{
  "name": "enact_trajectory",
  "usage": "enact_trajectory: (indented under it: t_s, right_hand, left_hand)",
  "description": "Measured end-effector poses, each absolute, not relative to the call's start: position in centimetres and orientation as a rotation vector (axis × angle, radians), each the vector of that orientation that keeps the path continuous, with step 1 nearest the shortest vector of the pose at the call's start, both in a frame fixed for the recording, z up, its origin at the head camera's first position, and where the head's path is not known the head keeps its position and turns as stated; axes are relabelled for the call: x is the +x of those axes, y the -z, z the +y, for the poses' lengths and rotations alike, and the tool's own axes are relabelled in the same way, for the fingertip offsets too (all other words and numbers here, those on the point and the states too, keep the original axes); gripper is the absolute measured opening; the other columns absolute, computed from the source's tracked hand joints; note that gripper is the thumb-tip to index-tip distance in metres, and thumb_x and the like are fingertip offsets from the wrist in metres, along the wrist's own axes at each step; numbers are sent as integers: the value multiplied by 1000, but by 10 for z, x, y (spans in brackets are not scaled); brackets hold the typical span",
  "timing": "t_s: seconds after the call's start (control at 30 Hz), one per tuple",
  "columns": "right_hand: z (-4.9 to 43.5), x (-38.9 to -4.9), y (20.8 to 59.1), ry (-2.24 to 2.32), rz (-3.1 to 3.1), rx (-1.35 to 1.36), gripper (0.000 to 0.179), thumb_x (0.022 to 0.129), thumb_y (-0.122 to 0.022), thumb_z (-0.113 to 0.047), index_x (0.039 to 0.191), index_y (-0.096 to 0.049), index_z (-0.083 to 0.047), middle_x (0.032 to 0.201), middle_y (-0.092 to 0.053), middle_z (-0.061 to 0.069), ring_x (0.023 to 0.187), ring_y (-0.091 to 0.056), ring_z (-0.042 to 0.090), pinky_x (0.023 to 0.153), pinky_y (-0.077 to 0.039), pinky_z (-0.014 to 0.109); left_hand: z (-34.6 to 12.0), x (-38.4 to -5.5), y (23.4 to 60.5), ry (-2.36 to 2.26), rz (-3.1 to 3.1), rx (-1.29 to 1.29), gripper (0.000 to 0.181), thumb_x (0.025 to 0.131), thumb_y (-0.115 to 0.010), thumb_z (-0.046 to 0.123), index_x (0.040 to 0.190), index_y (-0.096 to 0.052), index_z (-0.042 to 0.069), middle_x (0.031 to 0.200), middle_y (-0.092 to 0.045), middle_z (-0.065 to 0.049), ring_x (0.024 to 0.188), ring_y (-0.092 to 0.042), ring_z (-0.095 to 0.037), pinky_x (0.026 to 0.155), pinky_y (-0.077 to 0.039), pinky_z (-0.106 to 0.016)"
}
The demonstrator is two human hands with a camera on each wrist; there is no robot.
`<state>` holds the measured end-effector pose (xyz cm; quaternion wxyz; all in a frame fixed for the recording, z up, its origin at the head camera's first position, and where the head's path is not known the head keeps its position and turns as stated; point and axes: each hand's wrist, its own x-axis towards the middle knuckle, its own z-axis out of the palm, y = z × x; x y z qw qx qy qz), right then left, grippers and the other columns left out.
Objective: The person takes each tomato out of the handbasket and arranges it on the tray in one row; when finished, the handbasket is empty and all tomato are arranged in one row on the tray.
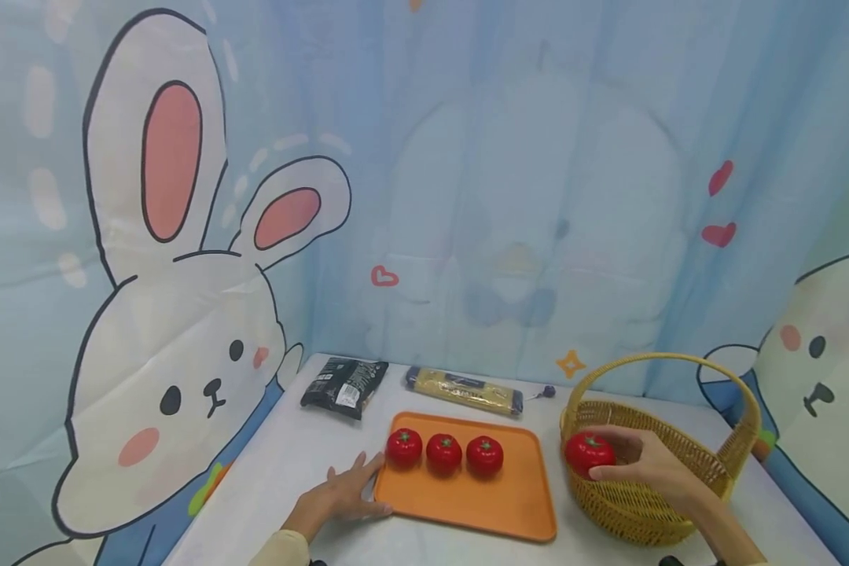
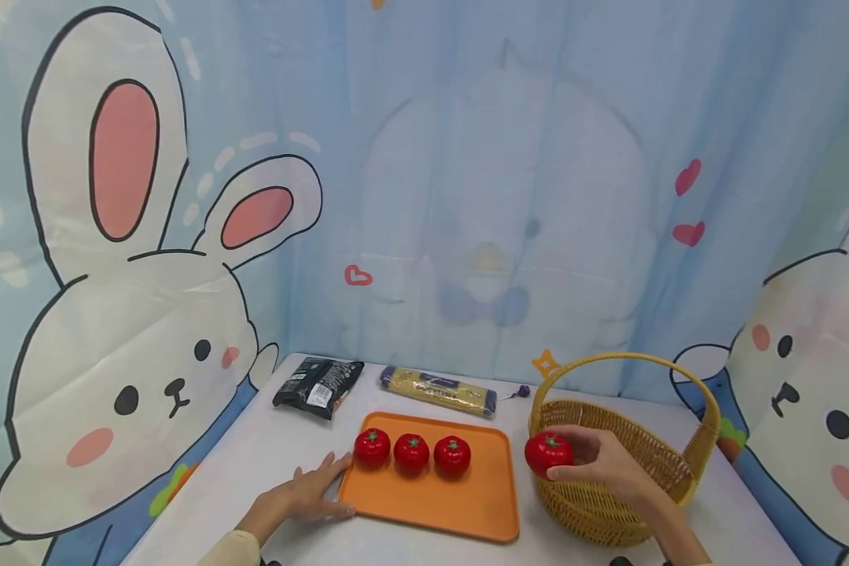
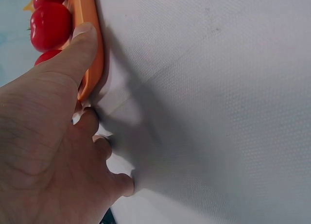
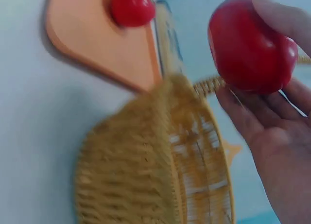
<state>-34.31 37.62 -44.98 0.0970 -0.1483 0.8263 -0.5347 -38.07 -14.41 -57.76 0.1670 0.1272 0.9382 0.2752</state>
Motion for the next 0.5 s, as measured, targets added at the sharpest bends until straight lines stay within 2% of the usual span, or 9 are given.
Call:
enact_trajectory:
  t_s: [0.13,0.37,0.5]
  right_hand:
    - [352,-334,454,1599,2524,-485,71,95,-84,-12,151,-49,14,140,-65,32,106,-74,14,88,-65,31]
    - [309,-323,473,1651,2609,-345,76,88,-90,-8,151,-51,11,149,-58,34,123,-71,36,95,-65,35]
    - [290,-321,484,1606,2719,-248,74,85,-90,-3,148,-54,12,141,-63,32,121,-71,39,97,-64,41]
  left_hand:
    - [-148,-389,588,-839,2665,401,109,81,-84,69,169,-38,22,173,-34,-22,162,-25,-46,124,-5,-82]
    - [-148,-388,587,-823,2676,388,108,83,-85,66,168,-39,17,172,-35,-24,161,-26,-48,122,-7,-84]
    - [-147,-386,584,-840,2655,390,108,82,-85,66,168,-39,18,172,-33,-25,160,-27,-50,122,-6,-84]
